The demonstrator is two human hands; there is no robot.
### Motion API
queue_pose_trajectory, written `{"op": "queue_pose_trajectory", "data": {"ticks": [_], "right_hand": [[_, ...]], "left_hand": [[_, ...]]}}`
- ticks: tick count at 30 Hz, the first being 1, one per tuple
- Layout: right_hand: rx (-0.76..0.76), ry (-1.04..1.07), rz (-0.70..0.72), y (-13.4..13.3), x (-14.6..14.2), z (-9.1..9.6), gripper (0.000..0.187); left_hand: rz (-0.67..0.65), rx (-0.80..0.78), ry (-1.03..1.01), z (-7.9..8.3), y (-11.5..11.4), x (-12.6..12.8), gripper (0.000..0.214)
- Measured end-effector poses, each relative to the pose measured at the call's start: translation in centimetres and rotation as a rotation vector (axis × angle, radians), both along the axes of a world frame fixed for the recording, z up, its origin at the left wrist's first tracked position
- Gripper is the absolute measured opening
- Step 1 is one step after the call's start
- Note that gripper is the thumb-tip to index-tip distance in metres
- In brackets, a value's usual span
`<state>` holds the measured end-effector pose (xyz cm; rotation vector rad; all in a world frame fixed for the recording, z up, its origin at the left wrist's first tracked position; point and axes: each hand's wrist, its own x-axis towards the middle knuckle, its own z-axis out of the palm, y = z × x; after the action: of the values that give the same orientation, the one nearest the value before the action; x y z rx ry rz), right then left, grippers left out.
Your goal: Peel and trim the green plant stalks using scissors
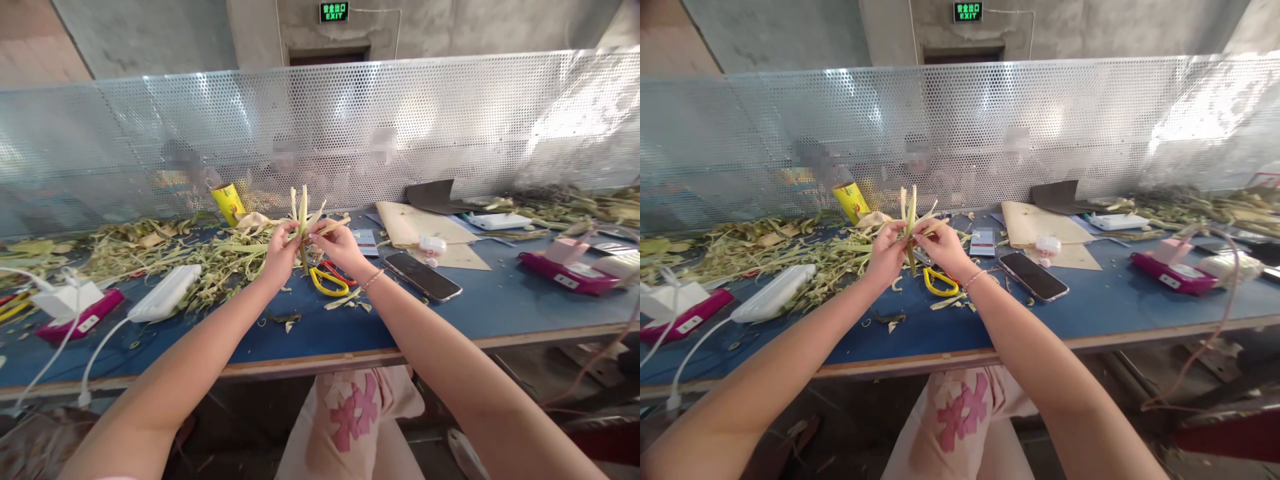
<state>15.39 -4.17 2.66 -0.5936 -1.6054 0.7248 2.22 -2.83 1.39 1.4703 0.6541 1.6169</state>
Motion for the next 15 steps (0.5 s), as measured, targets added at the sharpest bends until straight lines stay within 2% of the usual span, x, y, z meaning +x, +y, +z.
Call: {"op": "queue_pose_trajectory", "data": {"ticks": [3,8,11,15], "right_hand": [[-0.016,0.002,-0.050,0.4,-0.1,-0.3,0.012],[-0.063,-0.202,-0.171,1.1,-0.2,-1.1,0.016],[-0.119,-0.262,-0.135,1.3,-0.4,-1.6,0.020],[-0.181,-0.201,-0.041,1.4,-0.8,-2.0,0.025]], "left_hand": [[-0.027,-0.031,-0.035,0.0,0.0,0.0,0.019],[-0.043,-0.109,-0.061,0.1,0.0,0.0,0.018],[-0.081,-0.123,-0.094,0.2,-0.2,0.2,0.018],[-0.098,-0.118,-0.072,0.2,-0.3,0.3,0.021]]}}
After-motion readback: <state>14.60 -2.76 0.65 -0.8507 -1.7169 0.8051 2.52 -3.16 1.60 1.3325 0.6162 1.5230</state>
